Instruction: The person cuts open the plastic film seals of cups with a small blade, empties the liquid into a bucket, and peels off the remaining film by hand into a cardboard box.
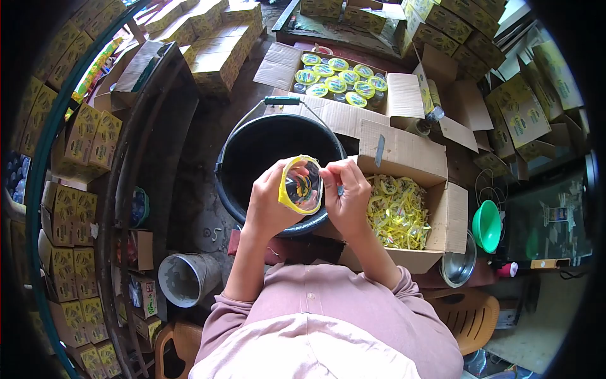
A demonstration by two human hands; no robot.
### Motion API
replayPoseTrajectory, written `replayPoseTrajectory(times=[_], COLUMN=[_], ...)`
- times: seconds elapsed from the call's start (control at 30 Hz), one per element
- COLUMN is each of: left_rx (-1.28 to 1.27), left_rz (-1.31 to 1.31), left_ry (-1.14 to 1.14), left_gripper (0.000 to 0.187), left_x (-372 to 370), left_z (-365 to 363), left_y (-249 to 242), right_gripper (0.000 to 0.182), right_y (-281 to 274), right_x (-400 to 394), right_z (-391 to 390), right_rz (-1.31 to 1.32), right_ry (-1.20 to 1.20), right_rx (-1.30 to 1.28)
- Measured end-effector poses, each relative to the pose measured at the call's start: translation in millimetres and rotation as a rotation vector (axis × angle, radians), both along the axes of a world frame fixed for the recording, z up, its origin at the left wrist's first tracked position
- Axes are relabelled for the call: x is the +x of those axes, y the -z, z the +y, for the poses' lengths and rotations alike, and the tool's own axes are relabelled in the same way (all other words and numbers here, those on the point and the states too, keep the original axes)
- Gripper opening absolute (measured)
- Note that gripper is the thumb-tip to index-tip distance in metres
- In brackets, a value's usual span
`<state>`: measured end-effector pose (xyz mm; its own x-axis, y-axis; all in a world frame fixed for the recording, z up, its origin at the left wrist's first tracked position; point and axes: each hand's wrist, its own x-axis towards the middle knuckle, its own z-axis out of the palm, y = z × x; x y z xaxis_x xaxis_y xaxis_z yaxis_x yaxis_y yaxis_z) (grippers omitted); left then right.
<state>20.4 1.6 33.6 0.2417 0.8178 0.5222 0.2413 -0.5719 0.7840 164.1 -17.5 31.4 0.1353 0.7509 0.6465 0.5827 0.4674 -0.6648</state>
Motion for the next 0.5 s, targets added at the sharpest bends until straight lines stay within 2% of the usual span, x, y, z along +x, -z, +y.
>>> replayPoseTrajectory(times=[0.13,0.23,0.33,0.43,0.5], left_rx=[-0.078,-0.149,-0.191,-0.199,-0.181], left_rz=[-0.115,-0.313,-0.370,-0.360,-0.328], left_ry=[0.098,0.198,0.205,0.174,0.156], left_gripper=[0.052,0.054,0.056,0.057,0.057], left_x=[-2.2,-1.0,-0.4,0.7,-0.1], left_z=[0.6,-0.7,-2.4,-2.1,-0.2], left_y=[1.5,5.2,4.8,4.5,8.2], right_gripper=[0.014,0.018,0.022,0.024,0.024], right_y=[-8.9,-6.9,-10.2,-10.3,-13.2], right_x=[3.2,7.0,8.5,15.4,15.5], right_z=[-5.2,-8.2,-3.9,-3.1,-7.5], right_rz=[0.182,0.467,0.729,0.532,0.530], right_ry=[-0.135,-0.331,-0.513,-0.464,-0.472], right_rx=[-0.151,-0.391,-0.465,-0.423,-0.511])
